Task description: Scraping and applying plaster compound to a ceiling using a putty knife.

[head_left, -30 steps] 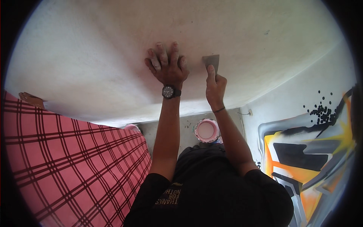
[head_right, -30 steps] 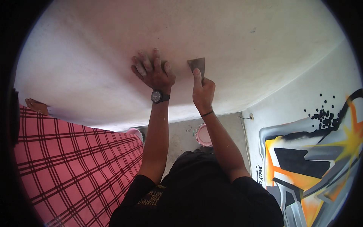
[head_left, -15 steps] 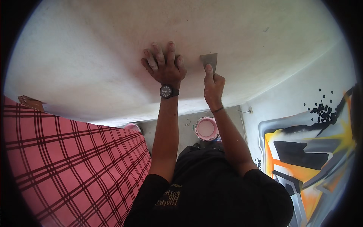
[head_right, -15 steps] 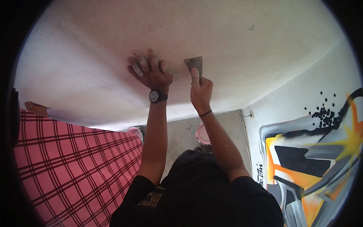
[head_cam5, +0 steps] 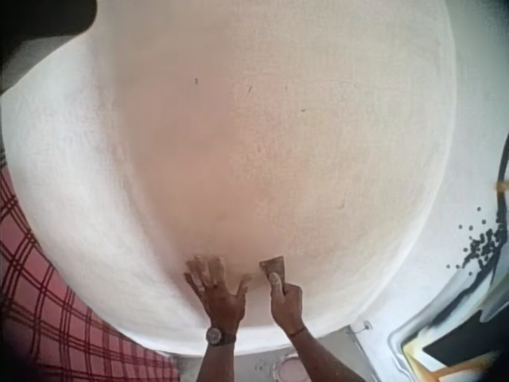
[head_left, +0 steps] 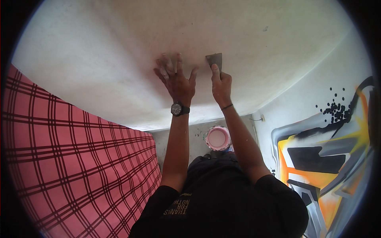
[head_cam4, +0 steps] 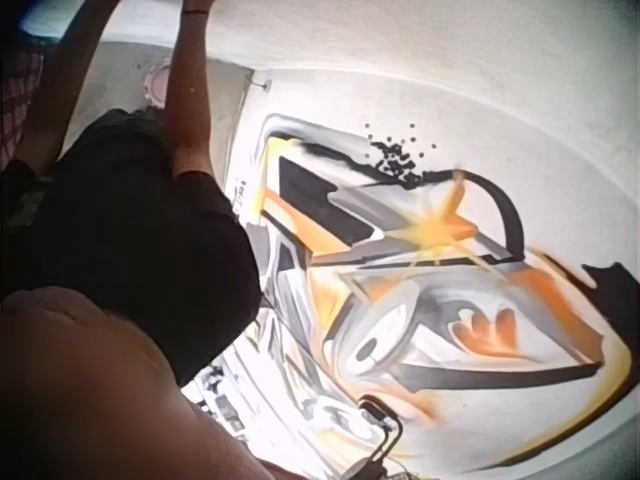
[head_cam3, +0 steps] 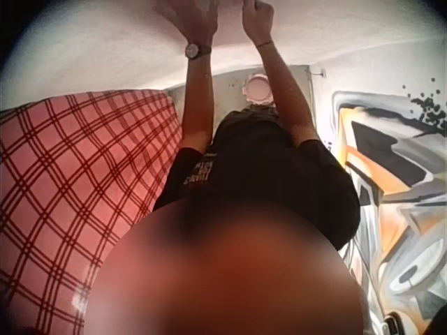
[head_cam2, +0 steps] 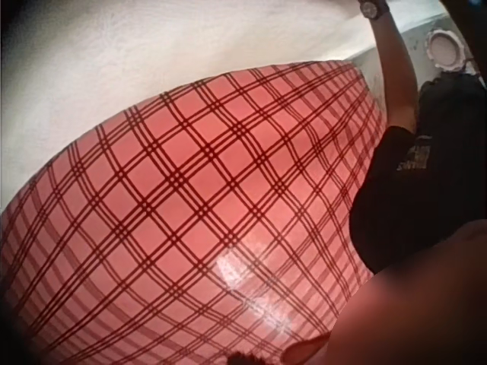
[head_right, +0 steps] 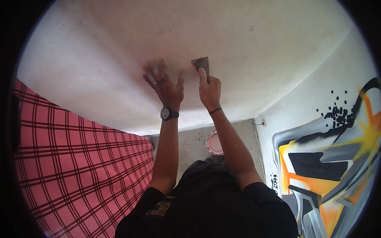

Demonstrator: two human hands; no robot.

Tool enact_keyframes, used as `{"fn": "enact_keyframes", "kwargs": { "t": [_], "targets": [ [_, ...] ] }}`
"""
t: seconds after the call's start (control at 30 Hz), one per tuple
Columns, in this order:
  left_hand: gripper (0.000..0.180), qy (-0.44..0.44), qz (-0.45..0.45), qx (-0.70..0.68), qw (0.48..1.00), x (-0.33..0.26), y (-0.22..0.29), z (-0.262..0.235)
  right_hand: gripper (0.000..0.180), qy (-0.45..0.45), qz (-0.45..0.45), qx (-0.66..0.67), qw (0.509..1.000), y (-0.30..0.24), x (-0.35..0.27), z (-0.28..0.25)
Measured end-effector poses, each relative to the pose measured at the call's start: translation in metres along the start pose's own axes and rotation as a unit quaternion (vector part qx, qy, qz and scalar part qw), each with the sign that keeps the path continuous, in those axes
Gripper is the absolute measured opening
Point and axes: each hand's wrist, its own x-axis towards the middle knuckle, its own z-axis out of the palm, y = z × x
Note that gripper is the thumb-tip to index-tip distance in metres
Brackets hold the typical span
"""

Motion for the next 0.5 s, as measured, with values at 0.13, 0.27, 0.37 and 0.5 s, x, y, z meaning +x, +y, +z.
{"fn": "enact_keyframes", "kwargs": {
  "t": [0.13,0.27,0.37,0.5],
  "targets": [
    [0.115,-0.071,-0.044,0.027,0.996,0.006,0.012,-0.010,0.057,-0.026,0.004,0.031,0.999,-0.001,-0.003,-0.009],
    [0.126,-0.092,-0.049,-0.008,0.995,0.006,0.015,-0.007,0.048,-0.028,-0.035,0.089,0.995,-0.010,0.004,-0.006],
    [0.109,-0.064,-0.033,-0.020,0.997,-0.001,0.007,0.006,0.041,-0.014,-0.050,0.060,0.997,0.005,0.004,-0.005],
    [0.077,0.034,-0.014,0.017,0.999,-0.006,-0.007,0.035,0.040,0.012,-0.034,0.070,0.997,-0.016,0.012,-0.003]
  ]
}}
